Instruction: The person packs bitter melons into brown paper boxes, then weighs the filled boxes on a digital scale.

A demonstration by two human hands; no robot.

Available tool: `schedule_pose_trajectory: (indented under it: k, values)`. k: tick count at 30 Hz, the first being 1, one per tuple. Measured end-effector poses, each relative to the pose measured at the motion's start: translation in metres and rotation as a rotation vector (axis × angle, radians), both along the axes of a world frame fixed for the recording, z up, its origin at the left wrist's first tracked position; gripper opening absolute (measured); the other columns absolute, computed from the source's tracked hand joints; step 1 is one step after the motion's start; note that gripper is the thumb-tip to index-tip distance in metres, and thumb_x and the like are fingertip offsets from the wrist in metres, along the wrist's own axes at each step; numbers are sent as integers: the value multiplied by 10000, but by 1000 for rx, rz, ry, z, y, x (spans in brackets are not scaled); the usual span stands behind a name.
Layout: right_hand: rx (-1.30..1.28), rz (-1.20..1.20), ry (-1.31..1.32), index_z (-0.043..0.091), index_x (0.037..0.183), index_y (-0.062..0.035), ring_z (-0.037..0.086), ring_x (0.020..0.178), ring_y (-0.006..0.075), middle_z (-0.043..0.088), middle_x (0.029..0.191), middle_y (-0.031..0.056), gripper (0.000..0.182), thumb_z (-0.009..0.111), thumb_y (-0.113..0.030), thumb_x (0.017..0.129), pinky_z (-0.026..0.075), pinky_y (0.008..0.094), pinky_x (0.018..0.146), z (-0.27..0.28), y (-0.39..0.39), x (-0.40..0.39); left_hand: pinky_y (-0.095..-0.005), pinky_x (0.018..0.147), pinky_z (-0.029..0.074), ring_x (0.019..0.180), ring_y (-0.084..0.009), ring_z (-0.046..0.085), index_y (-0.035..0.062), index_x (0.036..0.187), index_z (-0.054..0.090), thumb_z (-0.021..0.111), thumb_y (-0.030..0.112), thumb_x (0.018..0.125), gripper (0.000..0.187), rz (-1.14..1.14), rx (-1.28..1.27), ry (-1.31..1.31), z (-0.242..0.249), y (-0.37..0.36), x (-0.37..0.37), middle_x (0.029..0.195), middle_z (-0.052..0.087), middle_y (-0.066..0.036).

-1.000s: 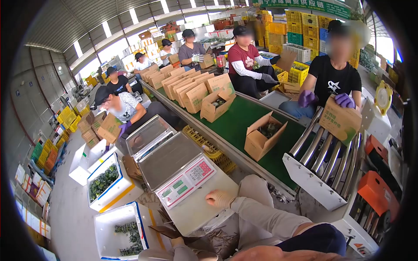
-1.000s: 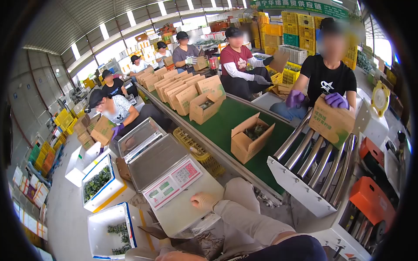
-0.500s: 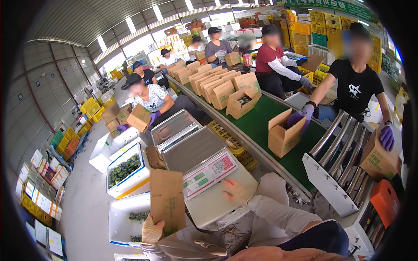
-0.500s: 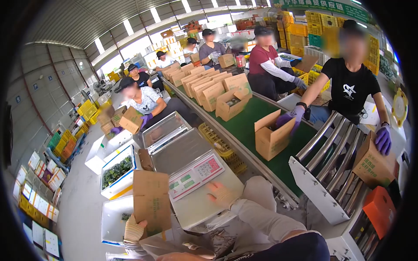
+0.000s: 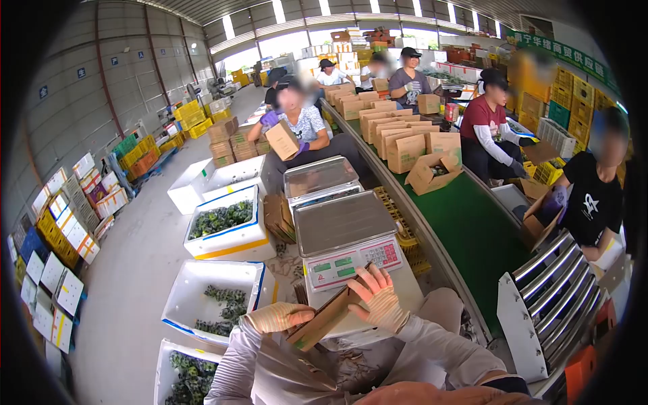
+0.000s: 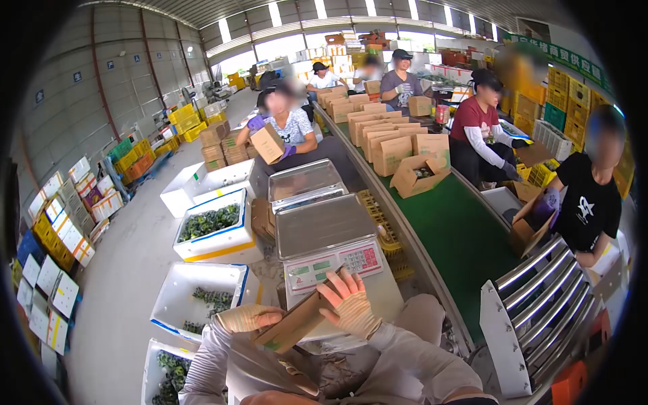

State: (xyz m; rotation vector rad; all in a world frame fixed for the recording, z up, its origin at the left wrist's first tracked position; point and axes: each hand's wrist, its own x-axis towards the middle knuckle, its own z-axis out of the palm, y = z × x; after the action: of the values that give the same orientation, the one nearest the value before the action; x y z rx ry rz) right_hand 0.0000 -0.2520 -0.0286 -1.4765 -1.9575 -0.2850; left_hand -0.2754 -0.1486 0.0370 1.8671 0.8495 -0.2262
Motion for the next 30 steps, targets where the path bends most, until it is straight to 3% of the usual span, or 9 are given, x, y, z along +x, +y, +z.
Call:
schedule_pose_trajectory:
  k: [2,5,13,17,18,23,25,27,30]
  values:
    - [2,29,28,497,1289,-185,361,1289,425,386,1402,132,654,768,-289,703,308,581,1037,0,2,-5,-369,799,512,912,-350,655,62,1160,632,520,359,962,374,-65,269,-251,-9,-12,4,1005,685,-173]
    - [55,40,49,498,1289,-137,359,1285,438,381,1408,152,659,768,-267,703,318,556,1027,2,4,-10,-338,771,509,886,-295,665,77,1226,592,510,428,961,448,38,596,-196,4,-13,0,979,677,-183]
    - [269,-46,-12,595,1024,-176,488,1042,293,530,1071,27,530,820,-410,606,394,446,849,15,-8,8,-451,808,506,931,-422,627,97,1318,503,617,228,820,527,-97,715,60,9,-10,16,1002,656,-238]
    - [140,196,-60,586,793,-145,507,1005,266,552,1088,40,352,786,-405,667,403,419,835,28,-46,12,-453,787,514,909,-435,623,61,1325,475,583,142,827,516,367,843,-245,-1,15,3,979,659,-252]
    - [109,258,-12,593,829,-137,518,1022,281,559,1105,47,350,779,-395,682,409,426,865,17,-52,7,-454,750,515,865,-427,635,63,1347,457,570,124,828,534,417,862,-363,-9,22,3,915,666,-242]
    - [113,353,175,609,965,-113,544,1075,333,585,1126,88,320,718,-344,771,410,438,968,8,-39,-23,-472,702,522,734,-396,664,119,1503,174,673,192,781,880,572,1032,200,-21,13,45,747,671,-212]
    - [-73,366,120,604,1071,-99,550,1087,338,601,1112,117,326,659,-311,830,402,441,997,1,-18,-29,-466,740,504,827,-406,661,112,1512,150,745,237,753,972,637,708,-84,7,-8,52,873,675,-243]
    - [-35,378,116,607,1124,-114,574,1082,319,619,1087,127,342,659,-307,847,407,445,1005,-11,-3,-27,-433,722,517,827,-363,677,105,1521,109,779,275,747,1038,522,752,-39,-2,-19,47,860,678,-239]
    - [-175,529,86,625,1136,-75,592,1018,325,627,1020,153,359,625,-306,861,428,424,964,3,11,-7,-385,726,542,803,-318,683,100,1479,288,747,258,805,832,263,577,-359,-8,-36,22,908,674,-206]
